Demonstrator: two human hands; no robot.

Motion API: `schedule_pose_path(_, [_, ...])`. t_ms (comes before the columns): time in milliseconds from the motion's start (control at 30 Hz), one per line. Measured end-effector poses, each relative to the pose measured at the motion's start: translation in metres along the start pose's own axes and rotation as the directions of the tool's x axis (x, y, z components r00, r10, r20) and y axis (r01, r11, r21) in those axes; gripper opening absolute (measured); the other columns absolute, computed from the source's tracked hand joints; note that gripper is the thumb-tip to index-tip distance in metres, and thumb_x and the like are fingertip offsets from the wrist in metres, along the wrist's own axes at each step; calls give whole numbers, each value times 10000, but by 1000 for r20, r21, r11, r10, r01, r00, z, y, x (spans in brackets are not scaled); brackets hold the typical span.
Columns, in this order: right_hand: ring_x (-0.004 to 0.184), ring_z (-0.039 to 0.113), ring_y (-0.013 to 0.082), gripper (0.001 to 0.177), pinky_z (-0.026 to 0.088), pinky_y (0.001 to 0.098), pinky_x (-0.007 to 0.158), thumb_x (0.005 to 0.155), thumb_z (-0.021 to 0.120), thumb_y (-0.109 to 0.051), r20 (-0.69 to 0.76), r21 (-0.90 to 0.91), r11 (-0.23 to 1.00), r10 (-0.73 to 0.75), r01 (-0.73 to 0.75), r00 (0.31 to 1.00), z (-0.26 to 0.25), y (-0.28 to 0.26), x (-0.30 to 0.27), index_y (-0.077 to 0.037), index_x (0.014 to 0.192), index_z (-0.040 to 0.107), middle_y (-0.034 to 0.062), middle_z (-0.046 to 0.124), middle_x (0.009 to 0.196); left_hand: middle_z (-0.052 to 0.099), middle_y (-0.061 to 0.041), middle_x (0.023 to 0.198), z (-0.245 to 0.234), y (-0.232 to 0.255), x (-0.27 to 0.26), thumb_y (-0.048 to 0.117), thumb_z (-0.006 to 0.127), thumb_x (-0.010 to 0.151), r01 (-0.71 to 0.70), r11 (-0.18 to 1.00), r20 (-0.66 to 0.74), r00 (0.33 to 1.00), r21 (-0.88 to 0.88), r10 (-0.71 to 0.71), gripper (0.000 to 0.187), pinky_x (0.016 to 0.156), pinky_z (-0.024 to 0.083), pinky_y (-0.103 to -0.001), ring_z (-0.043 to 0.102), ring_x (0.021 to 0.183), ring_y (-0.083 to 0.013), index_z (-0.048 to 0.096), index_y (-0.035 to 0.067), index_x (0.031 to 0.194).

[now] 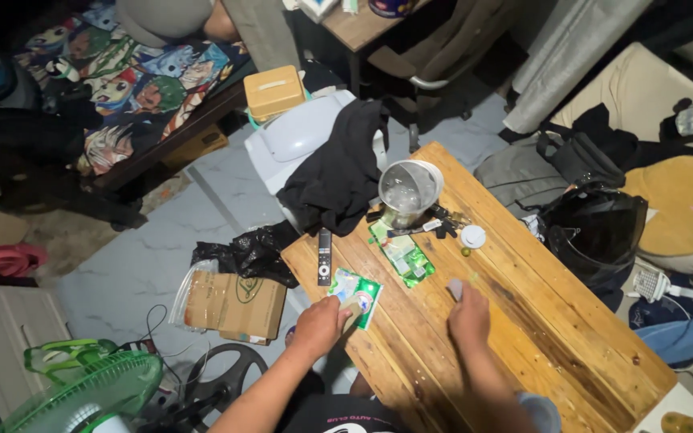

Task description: Preparing a drink by opening sachets and pouring ingredients into a pot.

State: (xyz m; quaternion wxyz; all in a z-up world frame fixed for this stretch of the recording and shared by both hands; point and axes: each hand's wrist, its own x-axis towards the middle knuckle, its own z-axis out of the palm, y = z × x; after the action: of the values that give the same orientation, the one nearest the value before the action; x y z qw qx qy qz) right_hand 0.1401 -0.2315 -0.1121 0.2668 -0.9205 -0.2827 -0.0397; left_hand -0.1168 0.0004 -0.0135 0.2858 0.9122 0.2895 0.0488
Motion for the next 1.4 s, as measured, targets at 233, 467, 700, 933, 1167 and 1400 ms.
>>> schedule_pose_path(233, [1040,577,371,355,459,538,898,873,540,-72,79,-292,953,108,-80,991,4,-48,-48,-168,1197,646,106,677,1120,675,-198,916,-20,-33,4,318,649,962,-3,999,-66,998,-42,0,291,738,510,-534,652,860,-428,564,39,952])
schedule_pose_path(467, [1072,633,383,336,501,486,941,890,514,6,-23,108,994,-11,14,1000,53,-62,-34,-106,1169,666,178,682,1125,641,-194,1042,-55,-89,13,333,563,987,14,963,39,999,-269,-3,426,830,520,-468,644,961,-398,575,261,1407])
schedule_pose_path(700, [891,644,318,450,548,398,812,899,594,-22,580,422,876,-63,-234,812,102,-248,-21,-127,1332,533,144,650,977,593,-226,1074,-93,-160,45,450,484,1032,-64,941,95,990,-331,101,349,893,503,-487,604,1019,-420,728,227,1144])
schedule_pose_path(933, [947,613,234,519,496,341,826,806,646,34,401,521,852,-293,47,868,122,-383,7,-87,1296,521,103,614,1098,578,-212,1022,-157,-215,54,409,479,1032,2,926,107,993,-378,42,354,863,500,-476,609,958,-406,743,174,1048])
schedule_pose_path(1167, [989,600,226,438,528,316,848,826,665,50,247,587,790,-381,175,891,155,-430,24,-106,1235,655,120,558,1226,605,-187,929,-167,-248,56,323,530,1025,-99,866,-121,992,-489,45,310,811,500,-465,604,898,-365,737,93,1013])
schedule_pose_path(1400, [1298,495,290,812,418,362,1069,751,877,-97,431,607,789,-426,93,795,186,-447,50,-140,1459,481,155,457,1417,642,-145,892,-152,-291,81,313,512,1026,-55,867,-75,997,-495,20,340,848,469,-420,584,920,-324,738,74,940])
